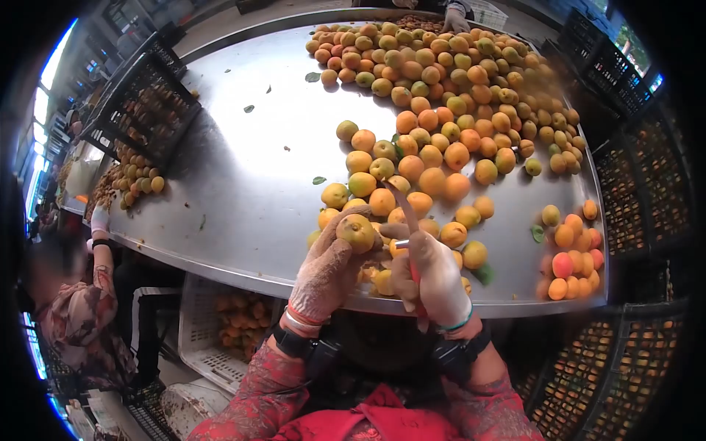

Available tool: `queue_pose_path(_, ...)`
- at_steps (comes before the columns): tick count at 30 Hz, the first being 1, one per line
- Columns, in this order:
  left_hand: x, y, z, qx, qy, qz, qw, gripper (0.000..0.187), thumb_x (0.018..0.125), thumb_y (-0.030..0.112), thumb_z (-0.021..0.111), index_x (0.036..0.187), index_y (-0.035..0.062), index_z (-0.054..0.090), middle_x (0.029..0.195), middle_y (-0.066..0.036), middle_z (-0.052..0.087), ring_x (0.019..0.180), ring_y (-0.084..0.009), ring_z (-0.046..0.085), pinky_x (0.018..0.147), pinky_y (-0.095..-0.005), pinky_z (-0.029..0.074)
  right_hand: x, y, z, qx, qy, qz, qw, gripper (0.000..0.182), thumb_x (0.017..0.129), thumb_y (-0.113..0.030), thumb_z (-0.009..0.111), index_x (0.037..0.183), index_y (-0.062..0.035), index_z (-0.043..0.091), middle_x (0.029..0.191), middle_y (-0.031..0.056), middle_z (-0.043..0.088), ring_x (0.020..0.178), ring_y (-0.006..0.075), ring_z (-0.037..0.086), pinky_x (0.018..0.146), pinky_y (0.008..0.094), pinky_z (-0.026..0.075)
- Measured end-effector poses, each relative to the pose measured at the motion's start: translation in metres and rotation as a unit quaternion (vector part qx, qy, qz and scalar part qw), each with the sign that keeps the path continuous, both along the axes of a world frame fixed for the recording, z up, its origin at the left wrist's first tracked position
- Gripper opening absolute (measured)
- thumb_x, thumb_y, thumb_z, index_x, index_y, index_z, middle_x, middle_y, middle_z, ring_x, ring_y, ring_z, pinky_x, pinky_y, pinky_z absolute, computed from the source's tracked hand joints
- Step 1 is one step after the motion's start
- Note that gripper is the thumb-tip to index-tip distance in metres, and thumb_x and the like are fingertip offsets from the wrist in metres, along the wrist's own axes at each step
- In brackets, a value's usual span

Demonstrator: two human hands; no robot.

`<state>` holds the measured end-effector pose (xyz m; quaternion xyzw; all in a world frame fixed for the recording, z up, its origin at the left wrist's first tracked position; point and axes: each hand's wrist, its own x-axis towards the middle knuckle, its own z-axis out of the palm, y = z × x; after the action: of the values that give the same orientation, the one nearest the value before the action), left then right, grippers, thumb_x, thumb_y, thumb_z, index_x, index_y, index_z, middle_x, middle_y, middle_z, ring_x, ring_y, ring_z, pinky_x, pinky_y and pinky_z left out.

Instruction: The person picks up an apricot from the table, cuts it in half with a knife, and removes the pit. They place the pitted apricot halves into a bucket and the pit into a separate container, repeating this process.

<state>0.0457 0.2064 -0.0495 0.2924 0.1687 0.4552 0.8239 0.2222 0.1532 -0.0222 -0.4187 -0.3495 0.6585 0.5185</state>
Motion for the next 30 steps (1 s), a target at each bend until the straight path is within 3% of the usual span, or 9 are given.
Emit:
queue_pose_path(1,-0.001,0.001,-0.001,0.001,0.003,0.003,1.0,0.048,0.097,0.013,0.053,0.141,-0.0011,0.039,0.127,-0.009,0.051,0.112,-0.018,0.057,0.097,-0.0336,0.049,-0.003,0.001,-0.004,0.001,0.003,0.003,1.0,0.068,0.1,-0.053,0.046,0.128,0.0091,0.049,0.056,0.0029,0.051,0.044,0.012,0.048,0.046,0.0264,0.041)
queue_pose_path(4,0.0,0.001,-0.001,0.022,-0.001,0.002,1.0,0.049,0.098,0.014,0.053,0.142,-0.0011,0.039,0.126,-0.009,0.052,0.113,-0.0174,0.056,0.098,-0.032,0.048,-0.007,0.0,0.0,0.136,-0.356,-0.012,0.924,0.034,0.098,-0.019,0.057,0.118,0.0074,0.052,0.082,0.0222,0.067,0.078,0.0335,0.069,0.068,0.0367,0.052)
queue_pose_path(7,-0.003,0.002,0.006,0.012,0.02,0.013,1.0,0.049,0.098,0.017,0.054,0.142,-0.0005,0.039,0.125,-0.008,0.053,0.114,-0.0166,0.055,0.099,-0.0298,0.046,-0.005,0.0,-0.003,0.179,-0.413,0.006,0.893,0.027,0.094,-0.016,0.061,0.111,0.0037,0.054,0.082,0.0255,0.065,0.082,0.0449,0.065,0.063,0.0413,0.051)
queue_pose_path(10,-0.007,0.005,0.004,0.076,0.079,0.008,0.994,0.05,0.099,0.018,0.054,0.142,-0.0001,0.04,0.127,-0.008,0.054,0.118,-0.0156,0.054,0.099,-0.0277,0.044,-0.007,0.001,-0.008,0.206,-0.399,-0.004,0.894,0.027,0.093,-0.016,0.063,0.11,0.0034,0.055,0.081,0.0256,0.065,0.081,0.0444,0.065,0.062,0.0429,0.051)
queue_pose_path(12,-0.006,0.003,0.008,0.143,0.205,0.05,0.967,0.055,0.099,0.033,0.052,0.14,-0.0035,0.043,0.128,-0.013,0.056,0.118,-0.021,0.056,0.101,-0.032,0.044,-0.007,0.001,-0.01,0.219,-0.405,0.0,0.888,0.027,0.093,-0.016,0.063,0.11,0.0033,0.055,0.081,0.0255,0.065,0.081,0.0441,0.065,0.062,0.043,0.051)
queue_pose_path(24,-0.004,0.004,0.005,0.043,0.135,0.041,0.989,0.058,0.1,0.038,0.052,0.141,-0.0014,0.04,0.126,-0.014,0.059,0.117,-0.0219,0.057,0.098,-0.0338,0.046,-0.017,0.003,-0.021,0.237,-0.444,-0.026,0.864,0.029,0.094,-0.02,0.062,0.111,0.0021,0.056,0.071,0.0222,0.063,0.069,0.0413,0.065,0.056,0.0443,0.049)
queue_pose_path(27,0.0,0.001,0.001,0.172,0.217,0.091,0.957,0.058,0.101,0.041,0.05,0.14,-0.0013,0.041,0.127,-0.016,0.059,0.117,-0.0233,0.057,0.099,-0.0354,0.045,-0.024,0.004,-0.023,0.231,-0.451,-0.039,0.861,0.027,0.094,-0.021,0.062,0.109,0.0011,0.057,0.065,0.0216,0.06,0.062,0.0405,0.063,0.052,0.0448,0.047)
queue_pose_path(28,0.002,-0.002,0.003,0.035,0.082,0.062,0.994,0.056,0.103,0.04,0.047,0.139,-0.0017,0.042,0.128,-0.017,0.059,0.118,-0.0239,0.056,0.101,-0.0369,0.044,-0.025,0.004,-0.023,0.239,-0.451,-0.034,0.859,0.027,0.093,-0.02,0.062,0.109,0.0011,0.057,0.065,0.0216,0.06,0.062,0.0407,0.063,0.052,0.0449,0.047)
queue_pose_path(30,0.004,-0.005,0.001,0.032,0.082,0.068,0.994,0.056,0.103,0.041,0.047,0.139,-0.0017,0.042,0.128,-0.017,0.059,0.118,-0.0241,0.056,0.102,-0.0375,0.044,-0.029,0.005,-0.022,0.246,-0.441,-0.036,0.863,0.025,0.092,-0.018,0.063,0.108,0.0009,0.058,0.066,0.0217,0.061,0.062,0.0413,0.063,0.053,0.0449,0.047)
